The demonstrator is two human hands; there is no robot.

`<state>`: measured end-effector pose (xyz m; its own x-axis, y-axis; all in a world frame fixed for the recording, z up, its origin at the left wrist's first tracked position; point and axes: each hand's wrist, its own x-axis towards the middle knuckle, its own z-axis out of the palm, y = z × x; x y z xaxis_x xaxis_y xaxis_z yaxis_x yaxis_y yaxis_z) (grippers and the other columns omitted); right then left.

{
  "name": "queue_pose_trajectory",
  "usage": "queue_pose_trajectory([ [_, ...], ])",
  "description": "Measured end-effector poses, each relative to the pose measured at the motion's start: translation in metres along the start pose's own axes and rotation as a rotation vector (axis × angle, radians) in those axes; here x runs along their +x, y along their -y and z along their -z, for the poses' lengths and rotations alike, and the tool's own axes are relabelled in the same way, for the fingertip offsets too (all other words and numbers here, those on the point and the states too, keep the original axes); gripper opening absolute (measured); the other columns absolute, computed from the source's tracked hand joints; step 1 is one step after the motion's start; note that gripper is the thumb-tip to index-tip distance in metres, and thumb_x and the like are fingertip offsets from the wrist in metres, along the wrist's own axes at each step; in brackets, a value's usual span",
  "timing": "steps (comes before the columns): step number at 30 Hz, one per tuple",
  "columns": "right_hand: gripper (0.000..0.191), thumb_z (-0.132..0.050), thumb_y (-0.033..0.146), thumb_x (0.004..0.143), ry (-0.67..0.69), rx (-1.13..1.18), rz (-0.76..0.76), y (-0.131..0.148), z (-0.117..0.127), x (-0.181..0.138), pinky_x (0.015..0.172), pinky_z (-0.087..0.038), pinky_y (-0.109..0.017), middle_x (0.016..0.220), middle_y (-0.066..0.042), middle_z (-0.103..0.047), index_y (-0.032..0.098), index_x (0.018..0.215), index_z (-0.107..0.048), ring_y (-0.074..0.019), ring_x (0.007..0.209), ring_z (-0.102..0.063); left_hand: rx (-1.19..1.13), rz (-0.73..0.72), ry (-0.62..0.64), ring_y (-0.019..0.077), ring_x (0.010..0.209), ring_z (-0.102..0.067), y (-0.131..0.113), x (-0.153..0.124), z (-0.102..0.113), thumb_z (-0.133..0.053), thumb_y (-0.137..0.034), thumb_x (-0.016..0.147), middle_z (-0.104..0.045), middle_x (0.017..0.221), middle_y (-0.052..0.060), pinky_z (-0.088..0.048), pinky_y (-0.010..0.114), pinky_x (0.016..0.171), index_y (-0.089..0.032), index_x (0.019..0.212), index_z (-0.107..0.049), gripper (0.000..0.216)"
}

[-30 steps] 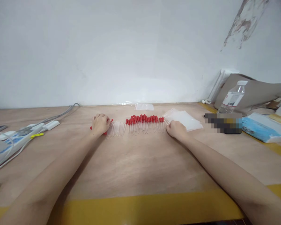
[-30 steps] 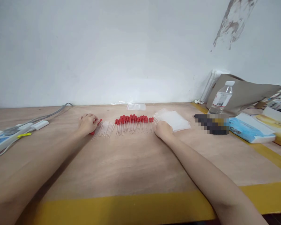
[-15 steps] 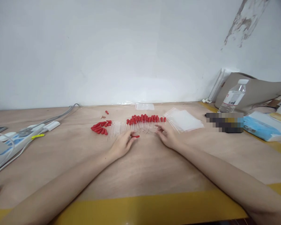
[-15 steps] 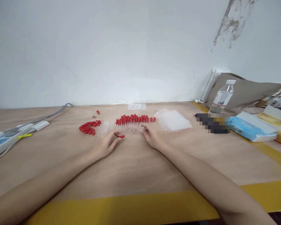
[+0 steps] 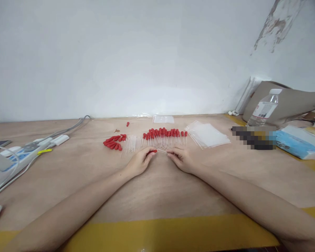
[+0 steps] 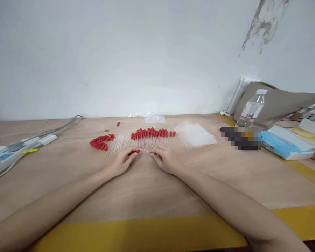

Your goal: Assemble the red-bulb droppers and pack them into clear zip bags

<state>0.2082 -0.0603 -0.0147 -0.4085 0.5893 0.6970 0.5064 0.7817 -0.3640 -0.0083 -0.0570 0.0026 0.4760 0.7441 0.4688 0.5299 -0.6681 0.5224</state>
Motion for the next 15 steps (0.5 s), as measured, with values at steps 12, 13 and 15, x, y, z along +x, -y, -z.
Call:
queue_pose_trajectory([
  [12,0.014,-0.05,0.02,0.083,0.085,-0.054,0.095,-0.006,0.003,0.0,0.074,-0.032,-0.032,0.084,-0.003,-0.065,0.02,0.09,-0.062,-0.013,0.074,-0.058,-0.055,-0.004,0.017,0.0133,0.075,-0.056,0.003,0.001,-0.002,-0.044,-0.03,0.085,-0.063,0.083,0.003,-0.045,0.025,0.069,-0.017,0.09,-0.059,0.021],
  [13,0.014,-0.05,0.02,0.083,0.099,-0.064,0.096,-0.007,0.006,0.001,0.075,-0.031,-0.033,0.083,-0.003,-0.065,0.021,0.09,-0.063,-0.0126,0.073,-0.059,-0.047,-0.028,0.043,0.0133,0.076,-0.056,0.002,0.001,-0.002,-0.044,-0.029,0.085,-0.062,0.083,0.003,-0.044,0.025,0.07,-0.017,0.09,-0.059,0.02],
  [15,0.015,-0.05,0.021,0.083,0.123,-0.104,0.109,-0.008,0.01,0.002,0.075,-0.03,-0.032,0.081,-0.001,-0.065,0.022,0.088,-0.064,-0.0116,0.07,-0.058,-0.021,-0.075,0.097,0.0133,0.076,-0.056,0.0,0.001,-0.001,-0.043,-0.028,0.086,-0.062,0.083,0.003,-0.044,0.026,0.071,-0.018,0.089,-0.059,0.02],
])
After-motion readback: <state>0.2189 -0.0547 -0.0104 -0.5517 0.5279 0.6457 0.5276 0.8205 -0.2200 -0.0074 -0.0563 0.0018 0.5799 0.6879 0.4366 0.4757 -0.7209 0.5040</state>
